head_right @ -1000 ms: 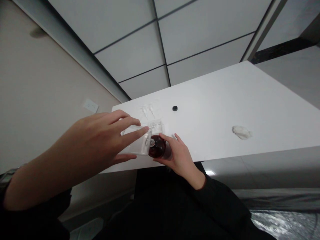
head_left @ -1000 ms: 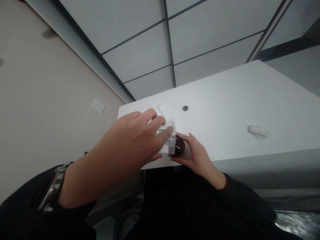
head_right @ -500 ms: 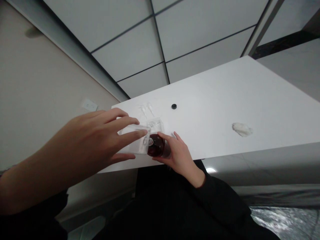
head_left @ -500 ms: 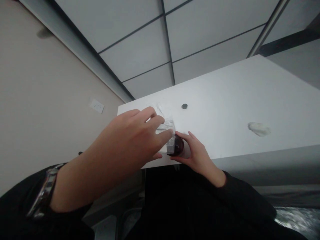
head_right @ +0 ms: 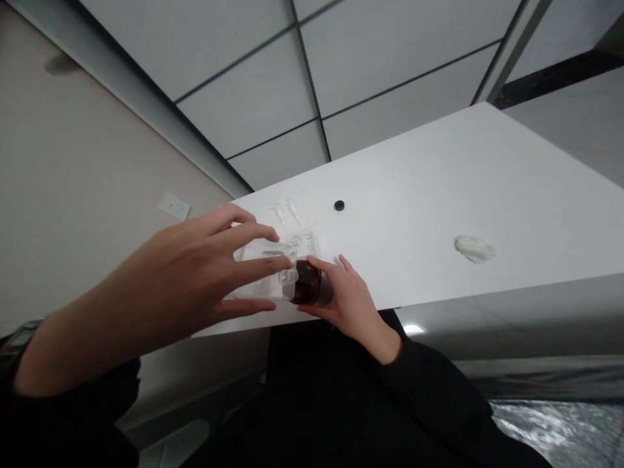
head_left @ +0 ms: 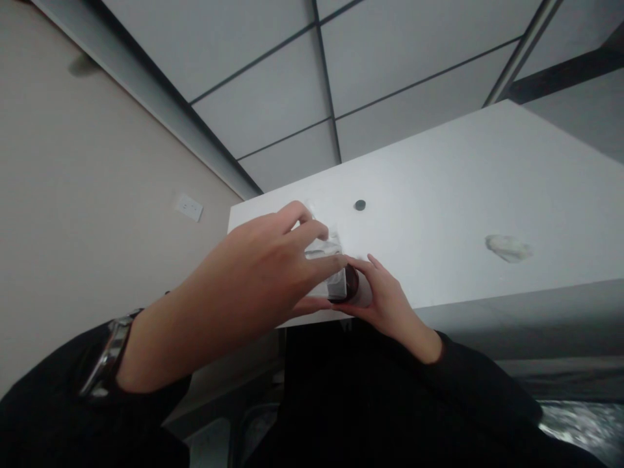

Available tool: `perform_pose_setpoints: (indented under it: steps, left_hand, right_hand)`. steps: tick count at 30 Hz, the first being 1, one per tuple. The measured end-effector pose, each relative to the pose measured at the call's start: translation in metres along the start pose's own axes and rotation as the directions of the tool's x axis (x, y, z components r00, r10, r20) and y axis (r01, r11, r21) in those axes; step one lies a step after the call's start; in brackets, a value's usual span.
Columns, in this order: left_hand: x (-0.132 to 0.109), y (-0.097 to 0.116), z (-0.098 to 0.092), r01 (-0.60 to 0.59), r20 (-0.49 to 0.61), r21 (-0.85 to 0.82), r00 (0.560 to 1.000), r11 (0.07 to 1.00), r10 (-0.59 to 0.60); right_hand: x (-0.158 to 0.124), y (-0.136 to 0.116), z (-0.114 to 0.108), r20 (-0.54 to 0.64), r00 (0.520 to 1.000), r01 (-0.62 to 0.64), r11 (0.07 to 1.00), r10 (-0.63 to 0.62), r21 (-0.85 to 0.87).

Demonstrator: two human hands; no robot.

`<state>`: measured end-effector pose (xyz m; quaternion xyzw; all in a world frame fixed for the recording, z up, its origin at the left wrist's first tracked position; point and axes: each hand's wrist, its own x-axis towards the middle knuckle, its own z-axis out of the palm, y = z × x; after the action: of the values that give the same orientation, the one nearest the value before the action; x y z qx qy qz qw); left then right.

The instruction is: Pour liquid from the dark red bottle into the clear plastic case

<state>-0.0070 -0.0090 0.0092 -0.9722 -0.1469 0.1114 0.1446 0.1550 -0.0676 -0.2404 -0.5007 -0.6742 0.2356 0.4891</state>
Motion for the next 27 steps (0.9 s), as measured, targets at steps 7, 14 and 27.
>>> perform_pose_setpoints:
  steps: [7,14,27]
  left_hand:
    - [0.004,-0.002,0.003,0.000,-0.006,-0.087,1.000,0.996,0.000]
    - [0.007,-0.002,0.006,0.000,-0.044,-0.143,0.999,0.990,-0.006]
    - [0.004,0.002,0.023,0.053,-0.047,-0.207,0.997,0.977,-0.064]
  right_hand:
    - [-0.001,0.001,-0.001,0.009,1.000,-0.001,1.000,0.001,0.017]
    - [0.000,-0.001,-0.002,0.018,1.000,-0.024,1.000,0.024,-0.002]
    - [0.000,0.002,-0.001,0.017,1.000,-0.024,0.999,0.024,0.025]
